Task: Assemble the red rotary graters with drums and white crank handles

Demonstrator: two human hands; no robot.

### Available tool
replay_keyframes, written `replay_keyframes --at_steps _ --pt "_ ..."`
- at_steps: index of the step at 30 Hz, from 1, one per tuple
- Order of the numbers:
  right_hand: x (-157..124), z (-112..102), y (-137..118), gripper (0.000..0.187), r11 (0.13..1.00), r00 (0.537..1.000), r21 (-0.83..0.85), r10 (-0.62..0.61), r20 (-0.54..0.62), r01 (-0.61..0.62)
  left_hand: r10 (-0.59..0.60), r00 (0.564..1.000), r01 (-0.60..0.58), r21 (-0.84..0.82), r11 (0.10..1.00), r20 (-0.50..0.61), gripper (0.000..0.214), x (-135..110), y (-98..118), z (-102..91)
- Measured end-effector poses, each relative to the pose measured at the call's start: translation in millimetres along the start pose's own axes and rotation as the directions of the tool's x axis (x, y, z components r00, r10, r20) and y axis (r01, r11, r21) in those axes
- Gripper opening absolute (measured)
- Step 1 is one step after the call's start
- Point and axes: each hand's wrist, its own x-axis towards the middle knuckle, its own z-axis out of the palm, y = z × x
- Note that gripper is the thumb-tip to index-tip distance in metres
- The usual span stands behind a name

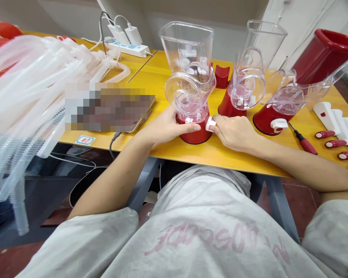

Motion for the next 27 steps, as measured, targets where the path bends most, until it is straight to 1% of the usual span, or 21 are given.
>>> replay_keyframes --at_steps 4,6,8,10,12,13,15,18,21,24,27 --pt "5 6 4 0.057 0.994 1.000 0.102 0.026 0.004 -0.026 -0.005 1.000 0.005 0.002 1.000 -0.001 0.105 0 -4 -0.1" --pt "7 8 7 0.057 0.979 0.999 0.200 0.033 -0.003 -0.032 0.014 1.000 -0.013 0.033 0.999 -0.015 0.106 1 -5 -0.3" --pt "9 13 10 0.056 0.939 0.999 0.344 0.023 -0.029 -0.011 0.032 0.999 -0.030 0.062 0.998 -0.032 0.107 2 -5 -0.1" --pt "12 18 13 0.056 0.848 0.997 0.527 -0.004 -0.080 0.045 0.038 0.998 -0.035 0.072 0.997 -0.045 0.106 2 -5 0.7" --pt "14 23 16 0.062 0.714 0.992 0.693 -0.021 -0.121 0.099 0.027 0.999 -0.024 0.066 0.998 -0.045 0.102 2 -6 1.9" --pt "15 25 16 0.066 0.644 0.992 0.757 -0.026 -0.122 0.110 0.017 0.999 -0.014 0.061 0.998 -0.043 0.101 2 -6 2.6" --pt "17 27 17 0.072 0.532 0.996 0.843 -0.034 -0.078 0.084 0.005 0.999 -0.002 0.049 0.999 -0.053 0.104 2 -7 3.8" --pt "18 28 19 0.069 0.429 0.999 0.903 -0.038 0.026 -0.007 0.019 0.997 -0.016 0.039 0.999 -0.070 0.110 4 -8 4.9" --pt "18 30 21 0.064 0.354 0.994 0.933 -0.055 0.091 -0.066 0.048 0.997 -0.045 0.050 0.998 -0.052 0.107 6 -6 5.5" --pt "18 32 22 0.064 0.295 0.990 0.952 -0.083 0.111 -0.082 0.052 0.998 -0.050 0.048 0.998 -0.039 0.097 6 -4 7.7" --pt "17 34 22 0.065 0.282 0.991 0.956 -0.086 0.103 -0.075 0.045 0.996 -0.044 0.014 0.999 -0.071 0.094 5 -1 11.2"
